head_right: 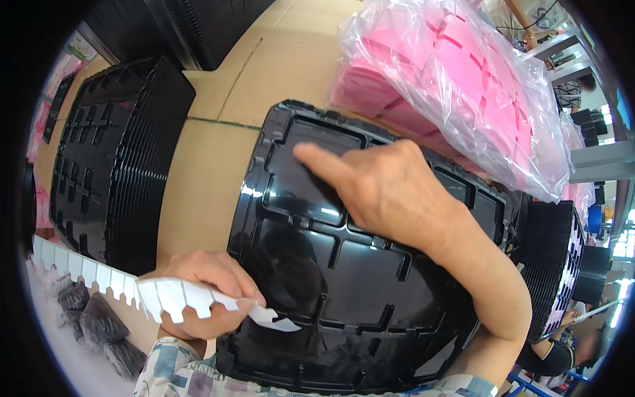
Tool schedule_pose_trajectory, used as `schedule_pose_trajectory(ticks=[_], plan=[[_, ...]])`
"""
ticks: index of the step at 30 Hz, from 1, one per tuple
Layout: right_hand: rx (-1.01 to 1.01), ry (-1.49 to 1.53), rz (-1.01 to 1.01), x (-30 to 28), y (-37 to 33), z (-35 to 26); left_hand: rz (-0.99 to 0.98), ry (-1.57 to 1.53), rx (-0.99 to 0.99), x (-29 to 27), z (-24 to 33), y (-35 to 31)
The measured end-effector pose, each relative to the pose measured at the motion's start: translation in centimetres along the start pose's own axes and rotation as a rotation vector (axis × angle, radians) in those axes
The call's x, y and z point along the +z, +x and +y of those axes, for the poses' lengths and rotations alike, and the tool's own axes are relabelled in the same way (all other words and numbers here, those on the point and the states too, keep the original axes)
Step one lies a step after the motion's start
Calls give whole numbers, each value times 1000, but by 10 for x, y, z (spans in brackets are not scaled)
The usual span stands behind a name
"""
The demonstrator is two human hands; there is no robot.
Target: The person applies adhesive strips to the edges of black plastic trays and then places pink foam inserts into the trays. They repeat this process for multiple trays, stacking the completed units on a nearby table.
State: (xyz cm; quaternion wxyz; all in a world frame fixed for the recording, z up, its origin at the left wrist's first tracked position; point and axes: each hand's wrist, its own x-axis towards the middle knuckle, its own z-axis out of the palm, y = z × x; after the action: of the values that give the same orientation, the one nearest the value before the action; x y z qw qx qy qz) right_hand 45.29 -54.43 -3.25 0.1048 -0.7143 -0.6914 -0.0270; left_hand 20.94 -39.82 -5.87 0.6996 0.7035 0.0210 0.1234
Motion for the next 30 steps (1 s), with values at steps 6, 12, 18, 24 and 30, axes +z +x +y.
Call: schedule_pose_trajectory(ticks=[6, 12, 18, 24, 30], plan=[[100, 110, 88, 3, 5, 5, 145, -165, -11, 4, -7, -2], [298, 474, 141, -9, -2, -14, 221, -357, 28, 8, -2, 11], [502, 1003, -215, -32, 3, -37, 409, -328, 8, -5, 8, 50], [580, 1225, -181, -29, 3, -44, 375, -356, -31, -7, 4, 71], [626, 1192, -76, -25, 2, -37, 279, -401, -83, -16, -7, 82]])
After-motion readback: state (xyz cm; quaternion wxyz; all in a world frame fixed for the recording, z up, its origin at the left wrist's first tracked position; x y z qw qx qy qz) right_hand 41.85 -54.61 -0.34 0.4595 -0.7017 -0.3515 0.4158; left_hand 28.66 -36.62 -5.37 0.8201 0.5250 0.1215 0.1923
